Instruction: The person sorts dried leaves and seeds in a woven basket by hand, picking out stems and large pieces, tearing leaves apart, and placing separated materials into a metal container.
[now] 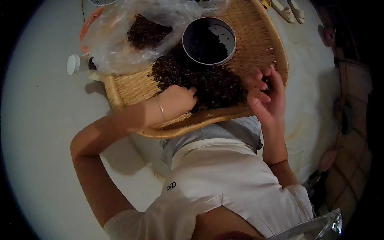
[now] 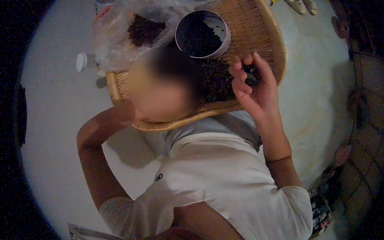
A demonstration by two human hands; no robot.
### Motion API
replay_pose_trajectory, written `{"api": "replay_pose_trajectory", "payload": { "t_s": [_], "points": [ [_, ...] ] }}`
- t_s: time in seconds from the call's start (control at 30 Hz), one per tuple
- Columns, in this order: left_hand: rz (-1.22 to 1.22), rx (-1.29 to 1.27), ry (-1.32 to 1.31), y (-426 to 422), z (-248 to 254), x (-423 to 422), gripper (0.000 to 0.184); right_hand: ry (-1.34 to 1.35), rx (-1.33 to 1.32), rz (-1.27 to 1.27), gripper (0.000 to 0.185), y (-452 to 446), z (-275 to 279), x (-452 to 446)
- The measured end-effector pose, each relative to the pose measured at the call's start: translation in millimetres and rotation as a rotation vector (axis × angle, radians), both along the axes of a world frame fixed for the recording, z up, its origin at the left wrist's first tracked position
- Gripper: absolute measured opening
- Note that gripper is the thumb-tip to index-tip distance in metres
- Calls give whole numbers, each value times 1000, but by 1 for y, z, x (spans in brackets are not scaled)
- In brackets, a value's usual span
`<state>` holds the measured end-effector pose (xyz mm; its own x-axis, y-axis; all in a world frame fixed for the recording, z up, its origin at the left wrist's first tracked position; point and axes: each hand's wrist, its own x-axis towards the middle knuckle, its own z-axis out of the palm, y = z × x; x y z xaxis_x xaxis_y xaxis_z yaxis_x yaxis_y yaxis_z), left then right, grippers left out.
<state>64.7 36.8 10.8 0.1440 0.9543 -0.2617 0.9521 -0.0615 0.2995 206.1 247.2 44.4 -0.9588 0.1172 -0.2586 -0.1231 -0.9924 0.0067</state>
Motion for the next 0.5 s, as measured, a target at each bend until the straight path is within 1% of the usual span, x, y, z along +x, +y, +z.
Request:
{"api": "replay_pose_trajectory", "payload": {
  "t_s": [0.07, 0.13, 0.2, 0.23, 0.3, 0.43, 0.5],
  "points": [
    [6, -39, 50, 4, -16, 8, 15, -82, 32, 25, 22, 2, -1, 1],
    [9, -78, 102, 8, -28, 14, 15, -93, 46, 41, 22, 1, -4, 1],
    [-92, -112, 197, 13, -35, 19, 14, -103, 59, 60, 22, 0, -7, 0],
    [-95, -113, 199, 13, -37, 23, 14, -105, 71, 67, 22, 0, -6, 0],
    [54, -56, 201, 14, -35, 34, 13, -106, 80, 72, 22, 1, -6, 1],
    [98, -119, 243, 11, -46, 44, 13, -129, 137, 80, 22, 1, -6, -1],
    [58, -132, 216, 11, -43, 40, 17, -120, 146, 83, 22, 1, -8, -2]
  ]
}}
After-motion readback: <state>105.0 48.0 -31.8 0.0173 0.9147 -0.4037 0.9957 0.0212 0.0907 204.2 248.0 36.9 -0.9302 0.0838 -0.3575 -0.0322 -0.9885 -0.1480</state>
